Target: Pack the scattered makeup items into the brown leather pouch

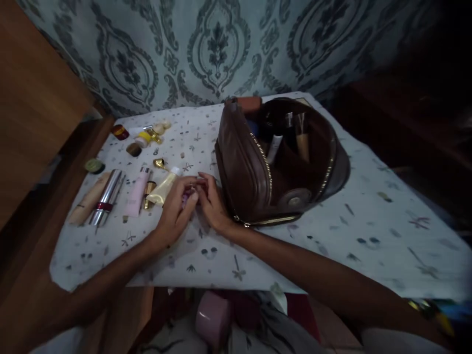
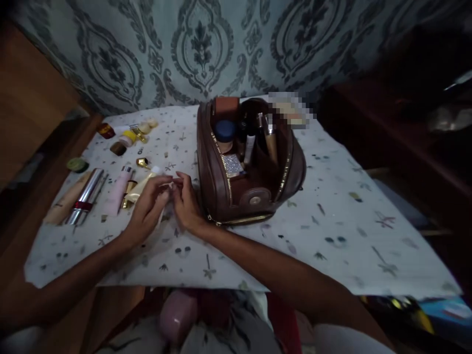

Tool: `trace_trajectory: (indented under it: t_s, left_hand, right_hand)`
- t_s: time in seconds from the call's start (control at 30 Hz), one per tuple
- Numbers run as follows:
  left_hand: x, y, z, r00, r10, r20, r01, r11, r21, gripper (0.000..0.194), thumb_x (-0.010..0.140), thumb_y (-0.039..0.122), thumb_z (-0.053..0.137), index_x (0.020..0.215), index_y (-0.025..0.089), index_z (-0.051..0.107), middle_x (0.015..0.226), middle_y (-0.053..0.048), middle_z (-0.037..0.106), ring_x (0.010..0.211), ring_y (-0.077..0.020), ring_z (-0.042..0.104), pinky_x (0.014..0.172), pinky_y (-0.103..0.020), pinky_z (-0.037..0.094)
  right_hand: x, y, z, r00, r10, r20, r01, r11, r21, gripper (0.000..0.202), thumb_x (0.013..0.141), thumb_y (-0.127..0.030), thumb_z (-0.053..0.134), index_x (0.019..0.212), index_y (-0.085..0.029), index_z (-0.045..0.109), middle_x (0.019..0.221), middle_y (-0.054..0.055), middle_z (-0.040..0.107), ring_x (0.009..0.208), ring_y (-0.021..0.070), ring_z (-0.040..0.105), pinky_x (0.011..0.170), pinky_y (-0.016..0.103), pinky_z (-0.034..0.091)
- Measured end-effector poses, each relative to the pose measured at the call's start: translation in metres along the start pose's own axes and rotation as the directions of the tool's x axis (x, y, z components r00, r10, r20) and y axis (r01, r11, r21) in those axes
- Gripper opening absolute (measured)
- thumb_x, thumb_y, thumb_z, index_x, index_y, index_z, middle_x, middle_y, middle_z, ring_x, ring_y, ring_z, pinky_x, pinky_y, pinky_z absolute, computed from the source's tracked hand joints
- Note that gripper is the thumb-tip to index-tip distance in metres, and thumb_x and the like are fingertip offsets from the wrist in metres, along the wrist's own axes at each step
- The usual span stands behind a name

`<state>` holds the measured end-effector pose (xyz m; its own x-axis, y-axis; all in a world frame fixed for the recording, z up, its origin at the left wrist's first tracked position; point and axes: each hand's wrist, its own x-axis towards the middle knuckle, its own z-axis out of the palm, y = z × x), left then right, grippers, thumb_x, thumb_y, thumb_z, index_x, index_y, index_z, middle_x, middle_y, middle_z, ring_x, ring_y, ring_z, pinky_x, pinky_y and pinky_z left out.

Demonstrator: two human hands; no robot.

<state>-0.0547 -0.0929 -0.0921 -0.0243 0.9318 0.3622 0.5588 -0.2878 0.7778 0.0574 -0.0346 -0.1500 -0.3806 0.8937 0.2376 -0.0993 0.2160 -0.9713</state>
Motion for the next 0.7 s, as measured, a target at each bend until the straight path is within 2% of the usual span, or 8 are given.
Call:
trace_trajectory:
  t_s: [0.1, 0.2, 0.27, 0.33, 0.4, 0.47, 0.53, 0.7]
  left_hand:
    - [-0.016, 0.01, -0.007, 0.999, 0.051, -0.005, -0.051, 0.995, 0.085, 0.022, 0.1, 0.023, 0.043, 0.116, 0.021, 0.058, 0.122, -0.008, 0.061, 0.119, -0.0208, 0.054, 0.108, -0.04, 0.037]
    - [-0.024, 0.015, -0.018, 0.985, 0.04, 0.169, -0.049, 0.998, 0.049, 0.02, 0.1, 0.019, 0.042, 0.104, 0.021, 0.062, 0.1, -0.005, 0.066, 0.097, -0.0175, 0.061, 0.093, -0.033, 0.046]
    - [-0.031, 0.019, -0.024, 0.89, 0.083, 0.448, -0.072, 0.997, -0.041, 0.019, 0.098, 0.018, 0.045, 0.102, 0.021, 0.063, 0.094, -0.004, 0.067, 0.089, -0.0164, 0.062, 0.083, -0.029, 0.049]
    - [-0.041, 0.023, -0.027, 0.693, 0.183, 0.697, -0.179, 0.981, -0.08, 0.019, 0.094, 0.017, 0.05, 0.107, 0.022, 0.065, 0.109, -0.006, 0.068, 0.105, -0.0203, 0.062, 0.089, -0.032, 0.05]
    - [-0.056, 0.028, -0.026, 0.523, 0.24, 0.818, -0.367, 0.929, -0.038, 0.029, 0.093, 0.017, 0.053, 0.119, 0.024, 0.063, 0.136, -0.009, 0.06, 0.129, -0.0287, 0.051, 0.104, -0.044, 0.043]
    - [-0.07, 0.032, -0.021, 0.464, 0.247, 0.851, -0.542, 0.839, 0.052, 0.034, 0.095, 0.02, 0.053, 0.128, 0.025, 0.058, 0.149, -0.01, 0.05, 0.141, -0.0337, 0.039, 0.111, -0.054, 0.034]
    - [-0.079, 0.034, -0.014, 0.446, 0.259, 0.857, -0.643, 0.759, 0.106, 0.032, 0.098, 0.022, 0.05, 0.128, 0.023, 0.058, 0.15, -0.012, 0.05, 0.143, -0.0315, 0.039, 0.113, -0.054, 0.032]
    - [-0.079, 0.033, -0.002, 0.399, 0.272, 0.876, -0.691, 0.717, 0.092, 0.024, 0.095, 0.022, 0.055, 0.117, 0.022, 0.064, 0.148, -0.016, 0.051, 0.14, -0.0294, 0.044, 0.115, -0.053, 0.033]
  right_hand:
    - [-0.002, -0.002, 0.0, 0.998, 0.069, 0.003, -0.069, 0.997, 0.047, 0.037, 0.101, -0.042, 0.039, 0.133, -0.023, 0.04, 0.124, 0.011, 0.058, 0.116, 0.0209, 0.058, 0.103, 0.042, 0.046]
    - [-0.001, -0.002, 0.003, 0.996, 0.092, -0.004, -0.092, 0.993, 0.072, 0.036, 0.102, -0.043, 0.036, 0.132, -0.023, 0.041, 0.124, 0.011, 0.057, 0.114, 0.0202, 0.059, 0.101, 0.041, 0.048]
    - [0.0, -0.002, 0.004, 0.995, 0.095, -0.008, -0.094, 0.992, 0.083, 0.034, 0.103, -0.042, 0.036, 0.131, -0.024, 0.041, 0.122, 0.011, 0.058, 0.111, 0.02, 0.06, 0.099, 0.041, 0.049]
    - [0.001, -0.001, 0.004, 0.996, 0.092, -0.008, -0.091, 0.992, 0.086, 0.033, 0.102, -0.041, 0.037, 0.13, -0.025, 0.041, 0.122, 0.011, 0.058, 0.11, 0.0201, 0.061, 0.098, 0.042, 0.049]
    - [0.002, 0.0, 0.004, 0.997, 0.082, -0.003, -0.081, 0.994, 0.079, 0.031, 0.102, -0.041, 0.038, 0.129, -0.026, 0.042, 0.122, 0.011, 0.059, 0.111, 0.0203, 0.061, 0.098, 0.043, 0.049]
    - [0.001, 0.0, 0.003, 0.997, 0.076, 0.004, -0.076, 0.994, 0.074, 0.031, 0.102, -0.041, 0.04, 0.128, -0.025, 0.043, 0.122, 0.011, 0.059, 0.11, 0.0205, 0.061, 0.097, 0.043, 0.049]
    - [0.001, 0.0, 0.003, 0.997, 0.081, 0.002, -0.081, 0.994, 0.07, 0.032, 0.101, -0.042, 0.041, 0.127, -0.025, 0.044, 0.122, 0.011, 0.06, 0.11, 0.0205, 0.061, 0.096, 0.042, 0.05]
    - [0.002, 0.002, 0.004, 0.996, 0.086, 0.008, -0.086, 0.995, 0.059, 0.03, 0.1, -0.043, 0.041, 0.123, -0.024, 0.048, 0.123, 0.01, 0.062, 0.114, 0.0205, 0.061, 0.098, 0.041, 0.049]
